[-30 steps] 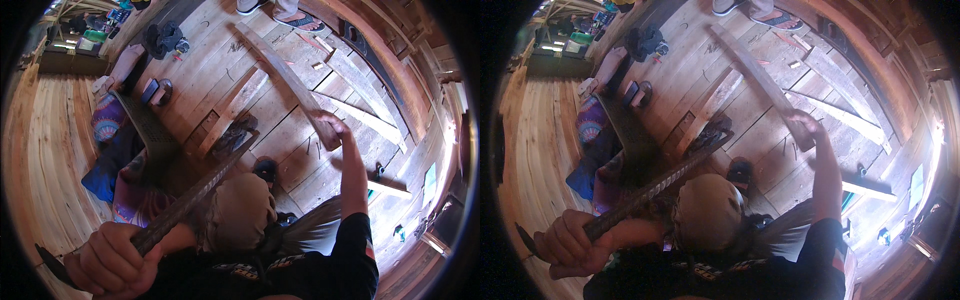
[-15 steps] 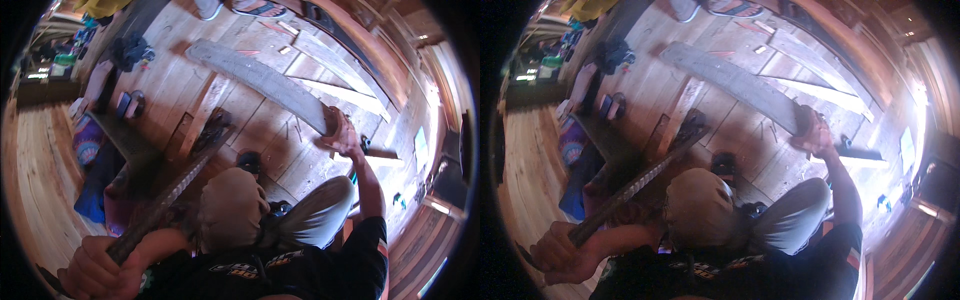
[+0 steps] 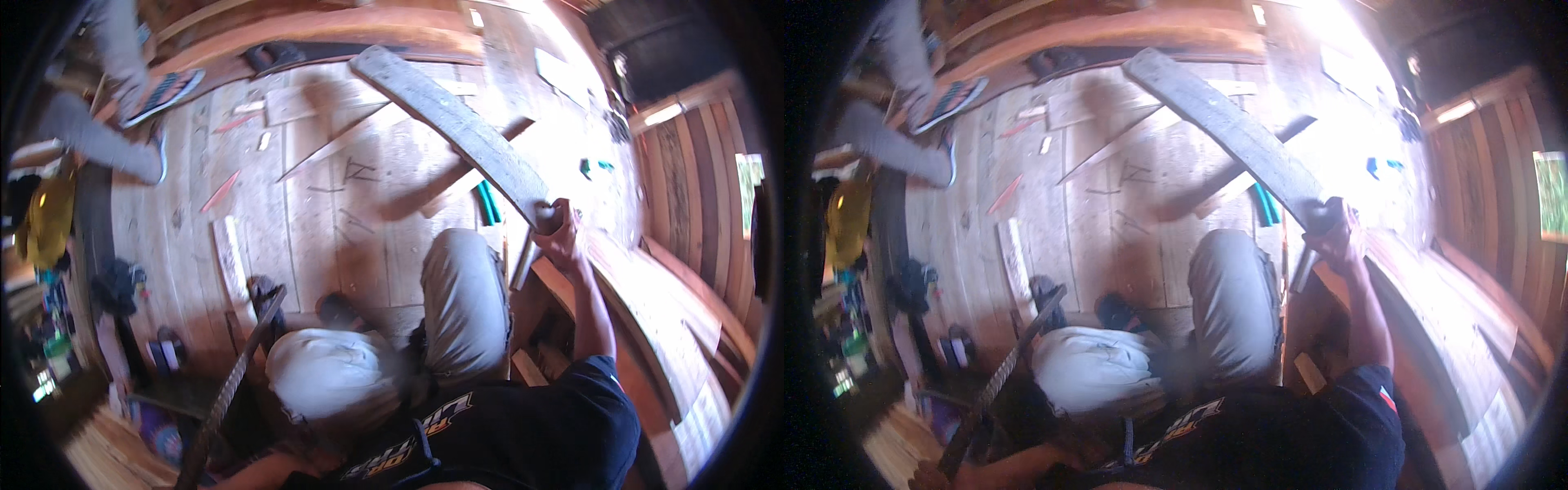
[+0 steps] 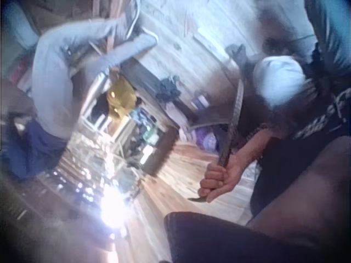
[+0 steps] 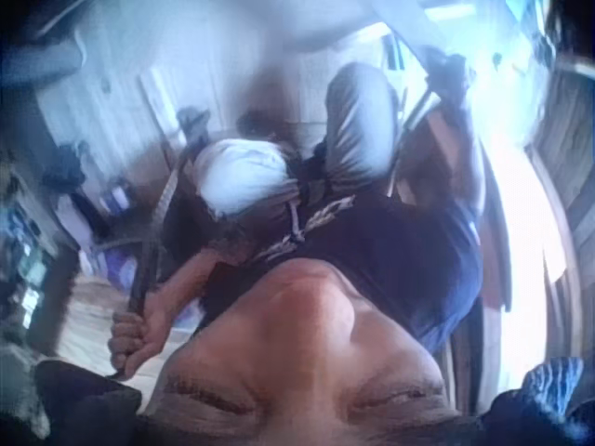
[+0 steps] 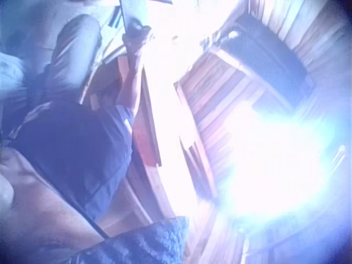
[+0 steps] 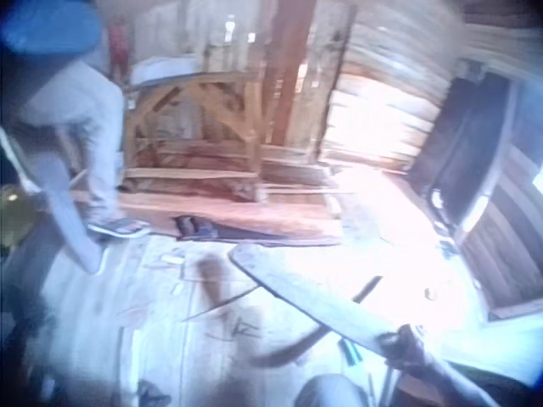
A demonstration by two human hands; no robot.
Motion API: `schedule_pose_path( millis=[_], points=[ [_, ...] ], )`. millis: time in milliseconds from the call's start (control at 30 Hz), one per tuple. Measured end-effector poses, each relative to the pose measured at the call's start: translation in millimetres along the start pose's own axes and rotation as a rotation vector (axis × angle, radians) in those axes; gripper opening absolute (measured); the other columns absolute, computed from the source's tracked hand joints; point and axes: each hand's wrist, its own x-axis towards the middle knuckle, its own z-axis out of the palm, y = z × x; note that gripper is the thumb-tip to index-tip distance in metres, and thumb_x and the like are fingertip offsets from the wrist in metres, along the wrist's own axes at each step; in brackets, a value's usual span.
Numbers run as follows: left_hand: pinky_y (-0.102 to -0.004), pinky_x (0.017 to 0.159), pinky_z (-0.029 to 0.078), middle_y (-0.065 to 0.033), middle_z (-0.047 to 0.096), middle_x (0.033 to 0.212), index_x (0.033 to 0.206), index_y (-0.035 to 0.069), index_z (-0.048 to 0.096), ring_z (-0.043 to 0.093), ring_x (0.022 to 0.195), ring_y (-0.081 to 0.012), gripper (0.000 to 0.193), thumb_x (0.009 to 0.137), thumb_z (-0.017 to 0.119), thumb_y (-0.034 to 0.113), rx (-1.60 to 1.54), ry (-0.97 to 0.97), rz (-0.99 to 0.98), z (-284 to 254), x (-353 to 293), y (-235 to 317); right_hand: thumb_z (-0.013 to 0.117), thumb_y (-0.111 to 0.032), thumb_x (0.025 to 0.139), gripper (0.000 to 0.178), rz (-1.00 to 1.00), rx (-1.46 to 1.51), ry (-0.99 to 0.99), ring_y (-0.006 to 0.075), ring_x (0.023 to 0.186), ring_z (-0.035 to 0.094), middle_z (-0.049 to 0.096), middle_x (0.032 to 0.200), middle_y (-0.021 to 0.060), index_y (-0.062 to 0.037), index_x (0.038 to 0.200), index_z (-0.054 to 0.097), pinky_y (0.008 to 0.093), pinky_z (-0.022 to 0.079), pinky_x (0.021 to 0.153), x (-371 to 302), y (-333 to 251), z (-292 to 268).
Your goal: The person uses a hammer to strike a piece of wood held in their left hand, seemingly to break or shape it. They then use a crowbar to pry at the wood and the floor, followed by more hammering on the wood piece.
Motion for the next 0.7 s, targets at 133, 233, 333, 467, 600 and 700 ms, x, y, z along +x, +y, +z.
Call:
schedule_pose_path(
  millis=[133,233,333,467,600,700],
  points=[
    [-0.0211,0.037,0.025,0.0063,0.027,0.057,0.089,0.013,0.038,0.022,0.039,-0.0045,0.028,0.1,0.033,0.039,0.099,-0.02,-0.016,-0.2,1.4,-6.1,0.072,-0.025,0.056,0.058,0.54,0.201,0.131,0.0298,0.087,0.055,0.055,0.091,0.018,-0.0006,0.102,0.048,0.0408,0.045,0.077,-67.4,32.1,33.6],
    [-0.0209,0.037,0.025,0.0063,0.027,0.057,0.089,0.014,0.038,0.022,0.039,-0.0044,0.028,0.1,0.033,0.038,0.172,-0.029,-0.016,1.1,3.3,-7.5,0.072,-0.028,0.059,0.056,0.722,0.381,0.294,0.0256,0.083,0.054,0.054,0.086,0.0151,-0.0021,0.1,0.045,0.0367,0.045,0.077,-103.4,63.7,72.8],
    [-0.0207,0.037,0.024,0.0064,0.026,0.056,0.089,0.014,0.038,0.022,0.039,-0.0043,0.027,0.1,0.033,0.038,0.243,-0.027,-0.009,2.7,6.9,-3.5,0.076,-0.035,0.059,0.059,0.887,0.469,0.393,0.0227,0.083,0.052,0.053,0.089,0.0129,-0.002,0.097,0.045,0.0343,0.043,0.077,-115.3,80.5,95.6],
    [-0.0205,0.037,0.024,0.0066,0.026,0.056,0.089,0.015,0.038,0.022,0.039,-0.0042,0.026,0.1,0.034,0.038,0.331,-0.007,0.003,5.1,6.8,8.4,0.079,-0.04,0.058,0.062,1.049,0.531,0.459,0.02,0.082,0.05,0.052,0.088,0.0098,-0.0021,0.094,0.046,0.0322,0.043,0.075,-122.6,109.8,123.3],
    [-0.02,0.037,0.022,0.0067,0.024,0.055,0.088,0.016,0.038,0.021,0.039,-0.0038,0.024,0.101,0.034,0.036,0.328,-0.235,0.022,2.0,21.1,11.3,0.075,-0.045,0.06,0.075,1.107,0.426,0.438,0.0304,0.096,0.055,0.056,0.1,0.0187,0.0022,0.11,0.045,0.0381,0.043,0.086,-99.4,113.5,111.7],
    [-0.0203,0.037,0.021,0.0066,0.023,0.054,0.087,0.017,0.037,0.021,0.039,-0.0037,0.023,0.101,0.034,0.034,0.376,-0.115,0.025,13.7,14.9,10.5,0.074,-0.048,0.06,0.083,1.179,0.416,0.405,0.0361,0.107,0.055,0.056,0.115,0.0238,-0.0015,0.121,0.043,0.0408,0.042,0.093,-60.8,108.9,99.6]
  ],
)
